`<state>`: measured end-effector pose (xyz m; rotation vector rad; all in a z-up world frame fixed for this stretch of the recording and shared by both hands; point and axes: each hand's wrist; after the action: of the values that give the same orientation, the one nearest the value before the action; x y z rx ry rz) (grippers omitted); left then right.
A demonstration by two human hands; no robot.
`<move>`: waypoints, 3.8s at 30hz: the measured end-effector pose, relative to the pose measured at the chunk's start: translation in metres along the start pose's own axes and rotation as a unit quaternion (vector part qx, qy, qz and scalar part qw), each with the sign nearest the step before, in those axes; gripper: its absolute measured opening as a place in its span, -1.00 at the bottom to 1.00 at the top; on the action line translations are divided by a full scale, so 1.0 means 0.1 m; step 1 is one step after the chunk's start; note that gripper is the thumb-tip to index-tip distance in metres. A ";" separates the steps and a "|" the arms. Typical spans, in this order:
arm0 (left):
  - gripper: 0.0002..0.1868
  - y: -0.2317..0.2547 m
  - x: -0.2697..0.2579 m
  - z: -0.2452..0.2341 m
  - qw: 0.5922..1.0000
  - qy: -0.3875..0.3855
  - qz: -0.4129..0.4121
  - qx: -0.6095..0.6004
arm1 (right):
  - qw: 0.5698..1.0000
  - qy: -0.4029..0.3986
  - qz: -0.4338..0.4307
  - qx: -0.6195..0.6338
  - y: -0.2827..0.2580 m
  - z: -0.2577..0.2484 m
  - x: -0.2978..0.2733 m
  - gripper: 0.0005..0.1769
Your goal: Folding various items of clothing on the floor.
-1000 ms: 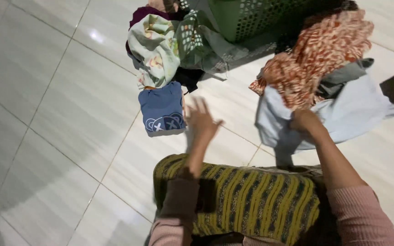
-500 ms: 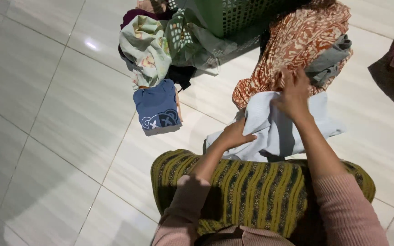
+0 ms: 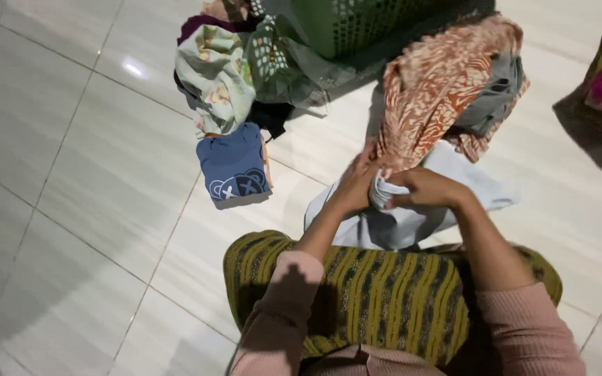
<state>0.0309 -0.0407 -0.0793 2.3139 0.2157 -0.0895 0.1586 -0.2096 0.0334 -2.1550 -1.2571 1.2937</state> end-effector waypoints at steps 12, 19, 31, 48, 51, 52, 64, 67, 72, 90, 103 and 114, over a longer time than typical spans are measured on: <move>-0.27 0.31 -0.19 0.08 0.887 -0.377 -0.259 -0.067 | 0.825 0.552 0.076 -0.090 0.72 -0.17 -0.11 -0.32; 0.21 0.55 -0.16 -0.31 0.984 -0.024 -0.171 0.049 | 0.825 0.536 0.115 0.140 1.36 0.04 0.08 -0.31; 0.20 0.02 0.02 0.37 0.964 -0.127 -0.219 -0.081 | 0.672 0.693 -0.244 0.093 0.66 -0.09 -1.42 -0.59; -0.05 -0.35 0.17 0.14 0.624 -0.216 -0.390 -0.642 | 0.888 0.448 0.014 -0.101 0.55 0.10 -0.05 0.05; 0.07 -0.47 0.18 0.36 0.723 -0.186 -0.370 -0.552 | 0.894 0.402 0.102 -0.170 0.73 0.18 0.08 0.10; 0.13 -0.53 0.17 0.47 0.845 -0.154 -0.311 -0.406 | 0.921 0.345 0.135 -0.122 0.61 0.17 0.06 0.02; 0.53 0.29 -0.26 -0.50 0.906 -0.253 -0.239 -0.242 | 0.965 0.182 0.189 -0.023 -0.58 -0.27 -0.57 -0.40; 0.04 0.63 -0.45 -1.12 0.918 -0.209 -0.208 -0.265 | 0.927 0.312 0.079 0.192 -0.21 -0.40 -0.92 -0.56; -0.35 0.61 -0.81 -2.03 0.786 -0.062 -0.106 -0.605 | 0.817 0.434 -0.071 0.372 -0.01 -0.30 -0.66 -0.58; 0.17 0.14 -0.38 -1.13 0.640 -0.001 -0.046 -0.767 | 0.992 0.089 -0.018 0.085 0.01 0.49 0.37 0.60; 0.16 -0.15 -0.45 -1.05 0.684 0.009 -0.056 -0.727 | 0.915 0.084 0.247 -0.307 2.43 0.52 -0.29 -0.55; 0.09 0.00 -0.49 -1.18 0.745 0.023 -0.093 -0.661 | 0.903 -0.042 0.345 -0.252 1.48 0.48 -0.25 -0.40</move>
<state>-0.0178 0.0391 0.0076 0.8518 0.3743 0.0287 0.1903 -0.3200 -0.0751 -3.1450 -0.9489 1.4209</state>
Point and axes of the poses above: each hand's wrist, its own x-axis towards the middle knuckle, its own z-axis out of the palm, y = z × x, and after that the axes turned 11 degrees about -z, right-handed
